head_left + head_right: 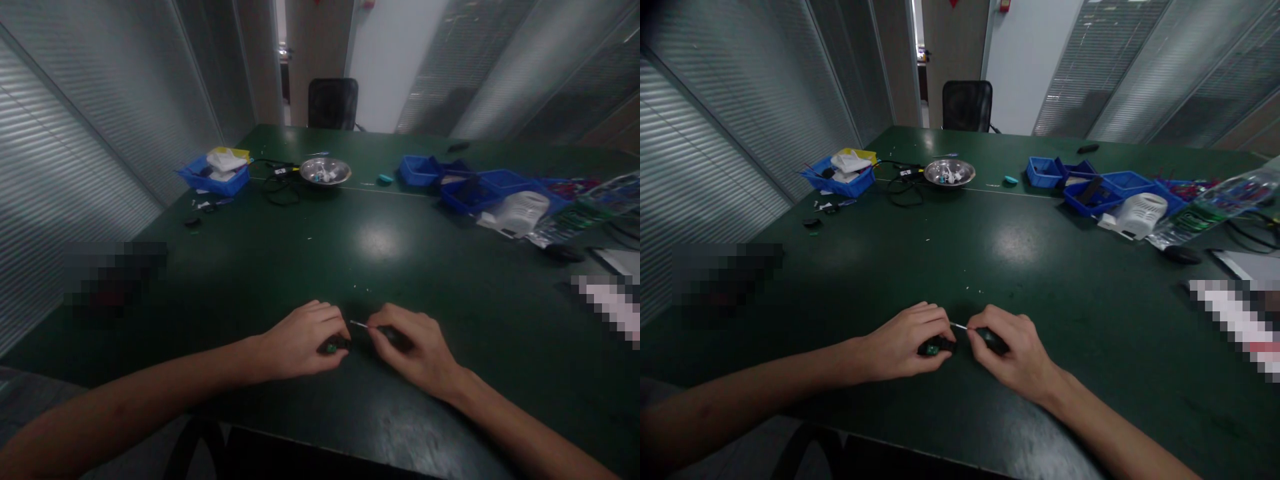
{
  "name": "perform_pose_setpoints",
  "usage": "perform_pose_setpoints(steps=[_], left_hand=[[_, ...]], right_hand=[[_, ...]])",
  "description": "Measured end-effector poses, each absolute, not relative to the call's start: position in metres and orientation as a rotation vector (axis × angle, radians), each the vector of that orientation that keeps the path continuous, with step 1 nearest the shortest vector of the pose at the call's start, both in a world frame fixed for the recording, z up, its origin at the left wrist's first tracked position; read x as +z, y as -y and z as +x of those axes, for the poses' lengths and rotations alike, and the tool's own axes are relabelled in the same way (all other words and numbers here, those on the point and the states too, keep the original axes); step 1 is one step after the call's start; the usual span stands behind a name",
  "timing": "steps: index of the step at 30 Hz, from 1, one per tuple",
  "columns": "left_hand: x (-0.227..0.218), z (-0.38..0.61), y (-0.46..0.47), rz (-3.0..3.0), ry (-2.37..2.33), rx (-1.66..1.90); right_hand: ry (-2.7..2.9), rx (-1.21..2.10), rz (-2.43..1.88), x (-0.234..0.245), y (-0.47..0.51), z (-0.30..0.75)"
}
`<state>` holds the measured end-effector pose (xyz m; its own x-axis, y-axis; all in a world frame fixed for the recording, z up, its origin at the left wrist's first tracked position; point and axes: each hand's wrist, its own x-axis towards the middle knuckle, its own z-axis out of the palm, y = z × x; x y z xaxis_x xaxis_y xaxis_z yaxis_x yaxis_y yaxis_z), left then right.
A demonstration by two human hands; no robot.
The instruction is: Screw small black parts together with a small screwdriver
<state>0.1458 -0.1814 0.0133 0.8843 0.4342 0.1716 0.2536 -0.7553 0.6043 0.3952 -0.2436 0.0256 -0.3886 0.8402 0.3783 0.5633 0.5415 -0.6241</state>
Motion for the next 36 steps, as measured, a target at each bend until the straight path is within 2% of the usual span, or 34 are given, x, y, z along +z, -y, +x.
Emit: perform_pose_setpoints(steps=[17, 22, 28, 36], left_hand=[[0.019, 0.123, 0.141, 2.738, -0.265, 0.330], [0.018, 0.089, 0.091, 2.736, -0.571, 0.341], [0.018, 0.029, 0.034, 2.627, -1.191, 0.407], [0.000, -0.041, -0.003, 2.526, -1.745, 0.526]], right_hand=[[2.096, 0.613, -1.135, 0.026, 0.240, 0.398], [2.093, 0.640, -1.132, 0.023, 0.240, 0.399], [2.106, 0.629, -1.118, 0.027, 0.240, 0.398], [2.122, 0.636, -1.129, 0.021, 0.241, 0.400]])
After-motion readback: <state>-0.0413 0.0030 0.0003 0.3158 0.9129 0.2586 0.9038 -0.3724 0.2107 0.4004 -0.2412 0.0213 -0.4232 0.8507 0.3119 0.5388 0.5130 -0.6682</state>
